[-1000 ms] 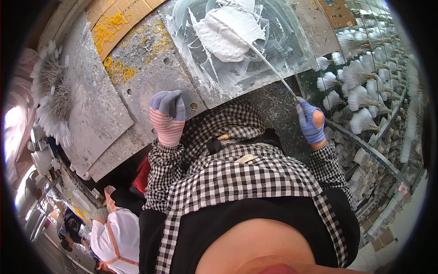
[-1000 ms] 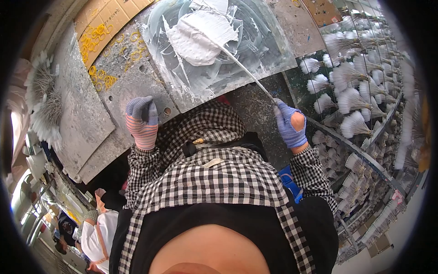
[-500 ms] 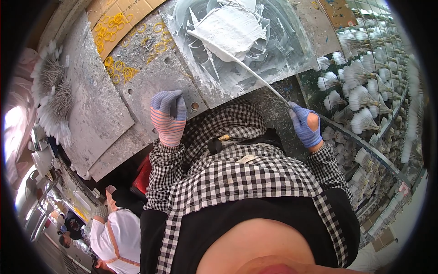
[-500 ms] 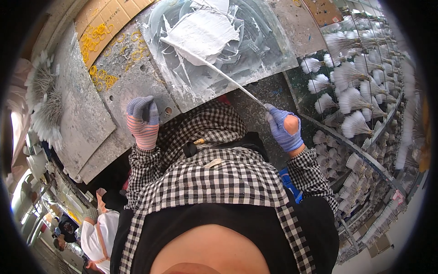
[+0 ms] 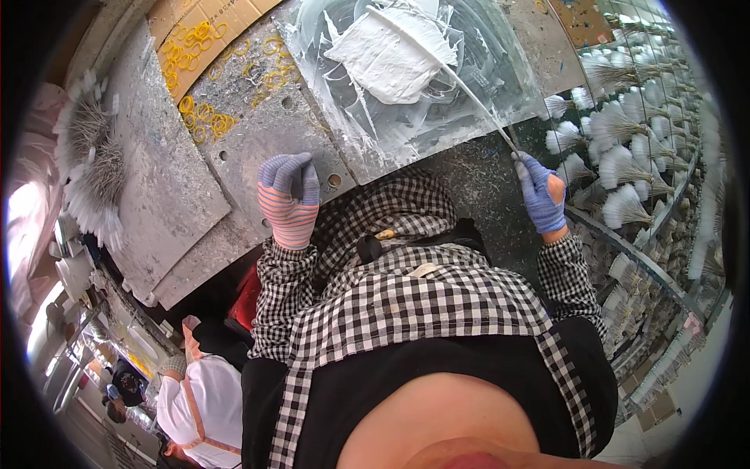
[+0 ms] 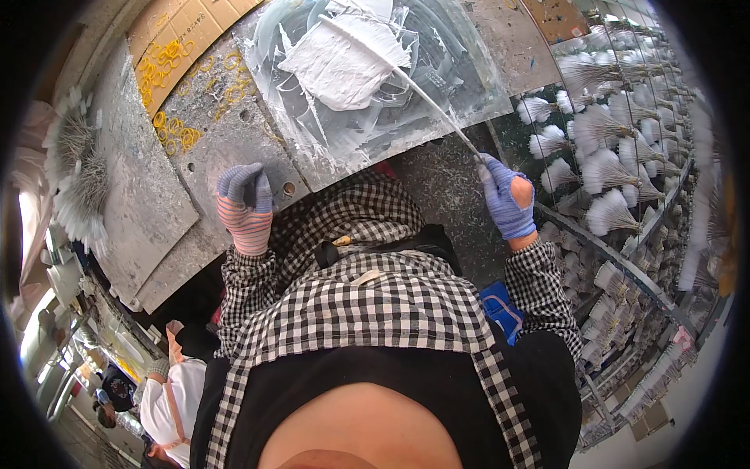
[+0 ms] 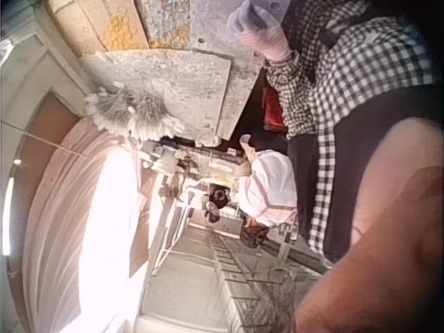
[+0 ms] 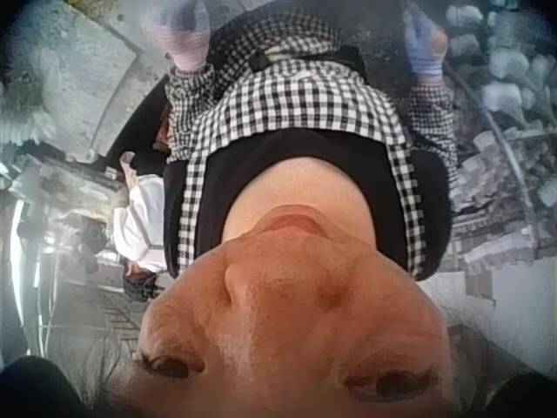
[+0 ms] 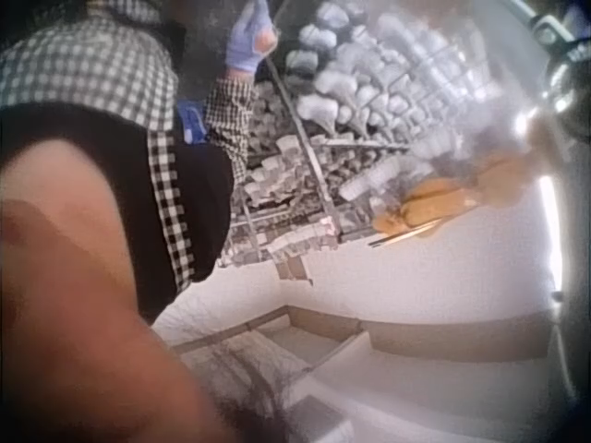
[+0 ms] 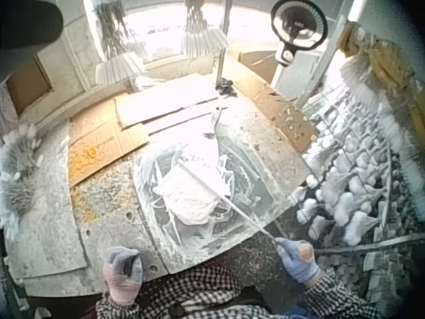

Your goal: The person is assembling duster-style brushes by attaching white fibers to a wire base and applying a white adhesive paste with a spatula.

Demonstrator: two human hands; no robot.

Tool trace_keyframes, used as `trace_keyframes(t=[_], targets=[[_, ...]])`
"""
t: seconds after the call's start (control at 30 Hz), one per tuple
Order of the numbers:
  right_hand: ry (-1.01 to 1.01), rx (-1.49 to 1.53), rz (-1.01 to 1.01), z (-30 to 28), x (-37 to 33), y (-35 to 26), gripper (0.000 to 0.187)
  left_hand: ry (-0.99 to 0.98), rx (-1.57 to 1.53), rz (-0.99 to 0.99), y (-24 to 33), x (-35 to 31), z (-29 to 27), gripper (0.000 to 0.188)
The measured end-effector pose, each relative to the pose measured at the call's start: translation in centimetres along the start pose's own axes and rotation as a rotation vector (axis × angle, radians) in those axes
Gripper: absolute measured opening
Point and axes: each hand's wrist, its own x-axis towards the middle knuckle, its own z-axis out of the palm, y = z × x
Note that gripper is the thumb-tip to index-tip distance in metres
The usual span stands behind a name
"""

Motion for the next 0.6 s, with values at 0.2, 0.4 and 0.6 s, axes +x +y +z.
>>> trace_keyframes(t=[0.2, 0.4, 0.6], targets=[[0.048, -0.021, 0.001, -0.2, 0.6, 0.5, 0.02, 0.002, -0.006, 0.009, 0.0, -0.1, -0.1, 0.021], [0.005, -0.035, 0.025, -0.3, 0.5, -0.2, 0.02, 0.003, -0.021, 0.006, 0.1, 0.0, 0.0, 0.021], [0.002, 0.043, -0.037, 0.4, -0.6, -1.1, 0.021, 0.005, -0.03, -0.011, 0.0, 0.0, 0.0, 0.023]])
